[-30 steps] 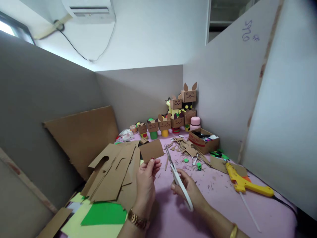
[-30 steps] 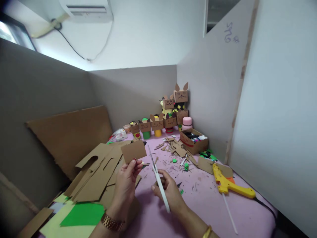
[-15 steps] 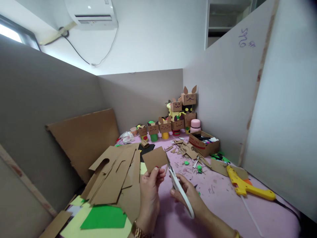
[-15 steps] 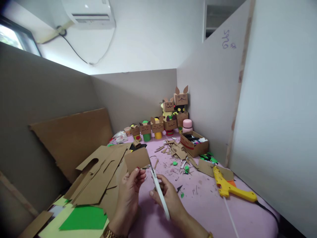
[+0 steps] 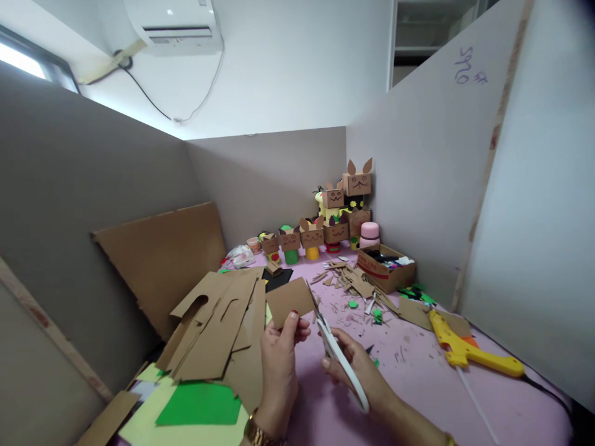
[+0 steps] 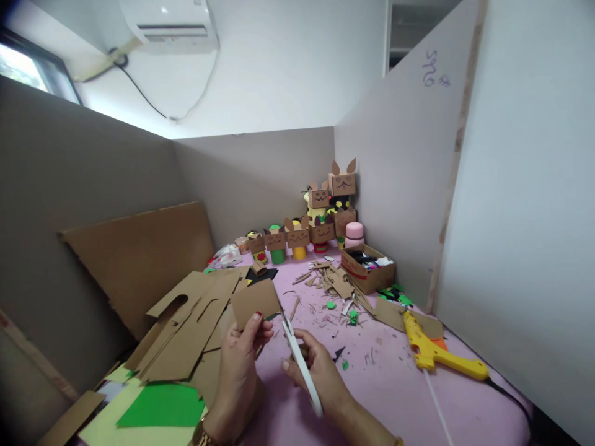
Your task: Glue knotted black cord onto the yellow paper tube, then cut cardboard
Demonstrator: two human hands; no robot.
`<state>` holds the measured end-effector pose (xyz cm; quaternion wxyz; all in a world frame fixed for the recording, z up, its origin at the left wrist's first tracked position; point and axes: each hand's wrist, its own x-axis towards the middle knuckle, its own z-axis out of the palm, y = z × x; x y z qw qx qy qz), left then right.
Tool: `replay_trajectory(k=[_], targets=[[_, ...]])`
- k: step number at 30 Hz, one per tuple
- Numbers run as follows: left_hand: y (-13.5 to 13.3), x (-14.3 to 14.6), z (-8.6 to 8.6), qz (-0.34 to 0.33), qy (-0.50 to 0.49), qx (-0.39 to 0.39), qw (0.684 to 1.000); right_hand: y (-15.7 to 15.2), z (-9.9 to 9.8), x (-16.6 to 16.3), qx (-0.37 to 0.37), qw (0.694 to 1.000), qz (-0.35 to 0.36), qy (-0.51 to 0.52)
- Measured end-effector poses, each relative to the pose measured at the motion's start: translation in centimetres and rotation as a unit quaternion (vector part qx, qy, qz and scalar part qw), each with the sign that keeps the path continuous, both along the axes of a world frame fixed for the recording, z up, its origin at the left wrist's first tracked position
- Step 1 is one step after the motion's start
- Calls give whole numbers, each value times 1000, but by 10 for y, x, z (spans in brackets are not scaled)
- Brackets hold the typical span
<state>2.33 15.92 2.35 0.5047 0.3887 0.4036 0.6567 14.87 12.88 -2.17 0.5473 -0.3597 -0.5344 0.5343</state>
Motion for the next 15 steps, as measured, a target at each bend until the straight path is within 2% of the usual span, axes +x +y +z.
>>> replay_trajectory(k=[15], targets=[[-2, -1, 2, -2, 19, 6, 1000, -1, 1, 2, 6, 1000, 8, -28]])
